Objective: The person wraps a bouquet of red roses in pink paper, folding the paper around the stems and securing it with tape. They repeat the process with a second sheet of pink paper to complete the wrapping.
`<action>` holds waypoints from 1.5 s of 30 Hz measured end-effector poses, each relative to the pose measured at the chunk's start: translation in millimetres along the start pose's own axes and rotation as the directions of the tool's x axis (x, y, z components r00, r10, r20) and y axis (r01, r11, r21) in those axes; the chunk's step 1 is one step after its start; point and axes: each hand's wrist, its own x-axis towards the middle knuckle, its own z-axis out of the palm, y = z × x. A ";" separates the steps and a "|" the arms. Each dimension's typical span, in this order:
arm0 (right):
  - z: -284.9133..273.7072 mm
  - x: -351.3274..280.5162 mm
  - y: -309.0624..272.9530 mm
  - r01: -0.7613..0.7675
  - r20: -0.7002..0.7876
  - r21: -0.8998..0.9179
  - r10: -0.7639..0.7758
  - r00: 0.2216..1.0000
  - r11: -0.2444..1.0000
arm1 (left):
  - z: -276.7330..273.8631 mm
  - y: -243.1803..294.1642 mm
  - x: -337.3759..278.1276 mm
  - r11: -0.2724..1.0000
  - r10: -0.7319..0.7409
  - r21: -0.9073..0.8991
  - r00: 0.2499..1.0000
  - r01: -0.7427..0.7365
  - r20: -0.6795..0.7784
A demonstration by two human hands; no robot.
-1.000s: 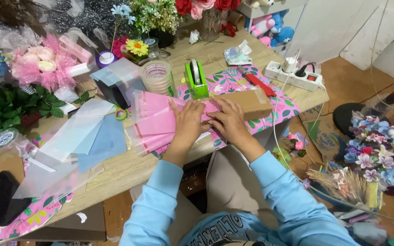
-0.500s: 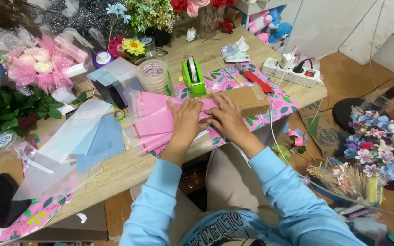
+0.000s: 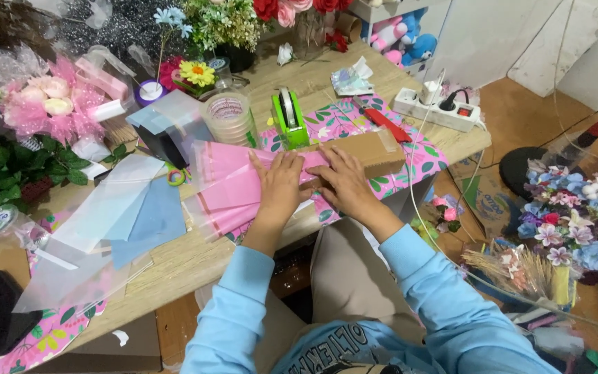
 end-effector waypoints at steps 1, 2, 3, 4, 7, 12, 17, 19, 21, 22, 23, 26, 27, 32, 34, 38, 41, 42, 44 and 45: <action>-5.8 -0.5 -1.5 0.002 -0.003 -0.003 -0.002 1.000 1.000 | 4.5 -0.1 2.2 1.000 0.001 0.000 1.000 -0.001 -0.005; -10.4 -1.0 -4.3 -0.004 -0.002 -0.005 0.004 1.000 1.000 | 8.6 -1.2 3.2 1.000 -0.005 0.020 1.000 0.005 0.003; -14.9 -1.3 -7.3 -0.011 -0.002 -0.007 0.011 1.000 1.000 | 12.7 -2.8 4.1 0.999 -0.011 0.039 1.000 0.010 0.010; -13.2 -5.0 -4.2 -0.006 -0.001 -0.007 0.006 1.000 1.000 | 2.3 5.0 2.2 0.999 -0.015 0.039 1.000 0.014 0.008; -8.5 -12.0 5.6 -0.042 0.014 -0.195 0.045 0.999 0.980 | -23.0 27.3 -5.4 0.993 -0.027 0.118 0.999 0.025 0.016; 8.6 -14.1 35.1 0.052 -0.025 -0.330 -0.064 0.998 0.943 | -18.9 54.5 -43.9 0.988 0.061 0.146 0.991 -0.044 -0.116; 6.0 -12.8 50.6 0.143 -0.126 -0.258 -0.180 0.976 0.956 | 1.3 57.3 -94.0 0.986 0.147 0.020 0.815 -0.164 -0.560; 2.3 -14.5 45.6 0.162 -0.159 -0.270 -0.210 0.965 0.949 | 10.1 50.5 -109.4 0.982 0.121 -0.046 0.806 -0.181 -0.579; -3.2 -15.9 36.1 0.170 -0.191 -0.267 -0.225 0.955 0.948 | 23.4 40.1 -122.4 0.985 -0.027 -0.154 0.828 -0.072 -0.560; -2.3 -16.4 35.8 0.169 -0.190 -0.266 -0.223 0.956 0.949 | 21.5 37.6 -125.7 0.985 -0.028 -0.155 0.830 -0.071 -0.558; -1.4 -16.9 35.5 0.155 -0.199 -0.255 -0.209 0.958 0.954 | 19.6 35.1 -129.0 0.976 -0.079 -0.211 0.834 -0.046 -0.546; -2.4 -16.4 32.0 0.140 -0.224 -0.221 -0.190 0.956 0.965 | 10.9 31.7 -135.2 0.958 -0.145 -0.285 0.810 -0.029 -0.568; -3.7 -14.8 30.5 0.138 -0.240 -0.199 -0.185 0.953 0.970 | 7.2 30.8 -135.9 0.951 -0.160 -0.305 0.782 -0.041 -0.603; -52.5 0.0 -5.1 0.105 -0.265 0.017 -0.097 0.959 0.994 | -6.8 23.6 -137.4 0.920 -0.166 -0.359 0.672 -0.158 -0.721; -72.5 7.4 -19.3 0.112 -0.271 0.115 -0.078 0.959 0.987 | -10.9 20.8 -140.4 0.933 -0.112 -0.296 0.618 -0.203 -0.778; -72.5 22.6 -23.5 0.170 -0.214 0.746 -0.009 0.977 0.644 | -37.8 25.8 -127.8 0.940 -0.119 -0.275 0.560 -0.203 -0.820; -57.6 31.2 -29.8 0.212 -0.203 0.921 -0.064 0.977 0.327 | -90.2 35.8 -102.1 0.771 -0.305 -0.601 0.705 -0.213 -0.640; -54.8 34.4 -34.3 0.174 -0.158 0.970 -0.108 0.982 0.171 | -113.7 42.0 -93.5 0.620 -0.347 -0.764 0.811 -0.179 -0.471; -14.0 33.9 -30.1 0.127 -0.122 0.990 -0.082 0.989 0.057 | -77.7 10.9 -85.5 0.588 -0.443 -0.802 0.871 0.104 -0.212; 6.1 35.5 -27.6 0.072 -0.075 0.996 -0.048 0.996 -0.060 | -60.8 -5.3 -80.1 0.521 -0.531 -0.758 0.844 0.391 0.070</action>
